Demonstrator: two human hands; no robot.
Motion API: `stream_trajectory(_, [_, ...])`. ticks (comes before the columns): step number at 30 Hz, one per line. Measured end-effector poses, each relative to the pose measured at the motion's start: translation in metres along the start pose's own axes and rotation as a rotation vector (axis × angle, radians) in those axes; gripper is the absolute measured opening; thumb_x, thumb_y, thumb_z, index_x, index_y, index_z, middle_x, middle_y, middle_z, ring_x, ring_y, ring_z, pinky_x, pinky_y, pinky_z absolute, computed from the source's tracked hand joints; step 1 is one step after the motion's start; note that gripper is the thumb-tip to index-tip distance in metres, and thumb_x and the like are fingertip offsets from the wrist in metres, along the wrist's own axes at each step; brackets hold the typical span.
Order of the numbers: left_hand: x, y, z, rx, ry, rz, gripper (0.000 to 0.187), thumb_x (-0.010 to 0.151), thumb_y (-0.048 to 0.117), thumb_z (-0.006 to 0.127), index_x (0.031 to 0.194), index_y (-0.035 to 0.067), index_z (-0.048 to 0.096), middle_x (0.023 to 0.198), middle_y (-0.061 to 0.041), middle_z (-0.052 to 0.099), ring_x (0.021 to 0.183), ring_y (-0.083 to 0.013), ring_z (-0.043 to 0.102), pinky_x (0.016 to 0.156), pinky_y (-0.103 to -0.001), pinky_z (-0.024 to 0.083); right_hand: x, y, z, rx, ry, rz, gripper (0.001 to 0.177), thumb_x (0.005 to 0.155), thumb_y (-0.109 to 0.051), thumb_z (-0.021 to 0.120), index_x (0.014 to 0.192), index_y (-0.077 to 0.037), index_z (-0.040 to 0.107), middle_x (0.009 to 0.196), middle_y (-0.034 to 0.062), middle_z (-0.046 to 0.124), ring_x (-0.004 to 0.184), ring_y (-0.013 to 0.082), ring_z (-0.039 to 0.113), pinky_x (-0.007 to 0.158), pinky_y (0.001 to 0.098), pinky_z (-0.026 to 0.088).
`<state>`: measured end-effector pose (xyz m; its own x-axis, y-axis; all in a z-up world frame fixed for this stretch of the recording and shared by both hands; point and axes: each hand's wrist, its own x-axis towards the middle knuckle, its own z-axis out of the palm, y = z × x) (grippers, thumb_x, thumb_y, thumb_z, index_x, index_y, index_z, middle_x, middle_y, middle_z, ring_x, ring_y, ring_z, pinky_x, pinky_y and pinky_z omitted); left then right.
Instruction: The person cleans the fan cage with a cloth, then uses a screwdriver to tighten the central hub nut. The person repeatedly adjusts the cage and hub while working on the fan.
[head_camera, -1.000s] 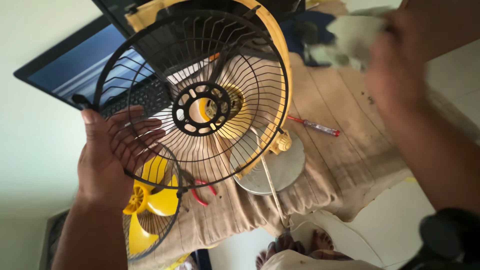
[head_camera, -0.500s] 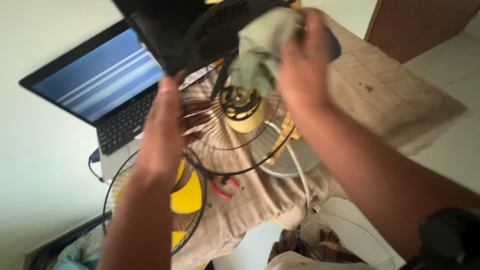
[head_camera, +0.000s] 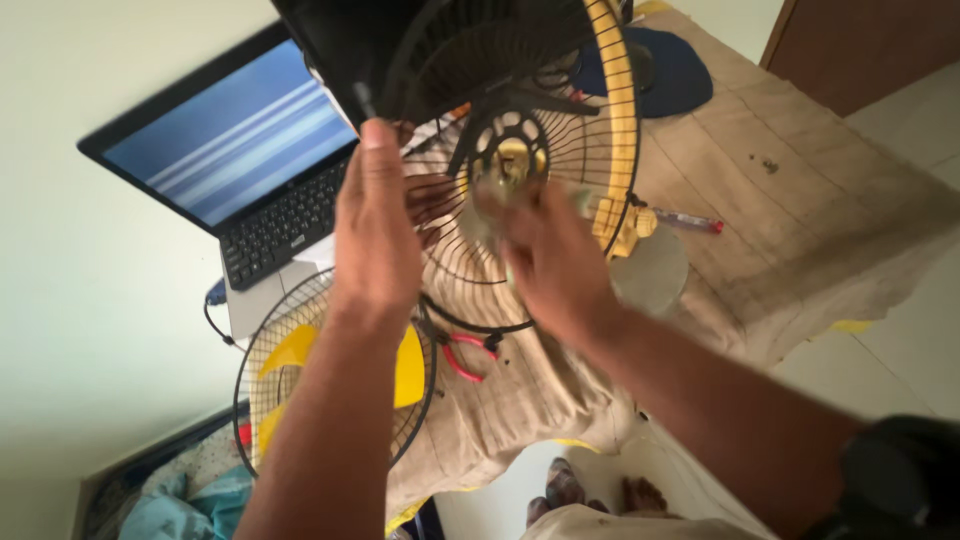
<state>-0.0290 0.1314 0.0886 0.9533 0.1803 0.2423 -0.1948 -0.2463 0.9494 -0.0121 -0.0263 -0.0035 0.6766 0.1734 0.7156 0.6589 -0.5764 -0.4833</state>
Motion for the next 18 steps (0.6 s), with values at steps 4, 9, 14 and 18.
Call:
stream_trajectory(4, [0.012, 0.009, 0.000, -0.096, -0.005, -0.089, 0.074, 0.099, 0.062, 0.036, 0.140, 0.004, 0.055, 0.116, -0.008, 0.070, 0.105, -0.0183, 0.067, 0.087, -0.035, 0.057, -0.022, 0.026, -0.011, 0.100, -0.161, 0.027, 0.053, 0.086, -0.008, 0.073, 0.136, -0.024, 0.066, 0.107, 0.0063, 0.059, 0.091, 0.0242, 0.067, 0.077, 0.0386, 0.056])
stream_trajectory(9, [0.011, 0.017, 0.004, -0.138, -0.027, -0.082, 0.069, 0.102, 0.057, 0.037, 0.145, 0.004, 0.051, 0.115, -0.007, 0.073, 0.100, -0.0169, 0.070, 0.086, -0.032, 0.058, -0.006, 0.045, -0.026, 0.178, -0.290, -0.015, 0.051, 0.087, -0.008, 0.073, 0.135, -0.025, 0.067, 0.108, 0.0064, 0.058, 0.086, 0.0223, 0.069, 0.076, 0.0369, 0.057])
stream_trajectory(14, [0.008, 0.029, 0.009, -0.049, -0.014, -0.074, 0.063, 0.100, 0.052, 0.036, 0.157, 0.024, 0.035, 0.109, -0.005, 0.071, 0.092, -0.0139, 0.069, 0.074, -0.028, 0.055, -0.004, 0.045, -0.034, 0.221, -0.365, 0.044, 0.054, 0.086, -0.009, 0.073, 0.137, -0.025, 0.064, 0.109, 0.0053, 0.060, 0.085, 0.0219, 0.069, 0.076, 0.0360, 0.057])
stream_trajectory(18, [0.008, 0.028, 0.010, -0.096, -0.051, -0.064, 0.061, 0.104, 0.050, 0.036, 0.157, 0.021, 0.043, 0.110, -0.004, 0.071, 0.093, -0.0125, 0.069, 0.075, -0.027, 0.055, -0.005, 0.044, -0.037, 0.241, -0.361, 0.026, 0.055, 0.085, -0.009, 0.073, 0.137, -0.023, 0.063, 0.111, 0.0052, 0.060, 0.086, 0.0210, 0.069, 0.075, 0.0349, 0.058])
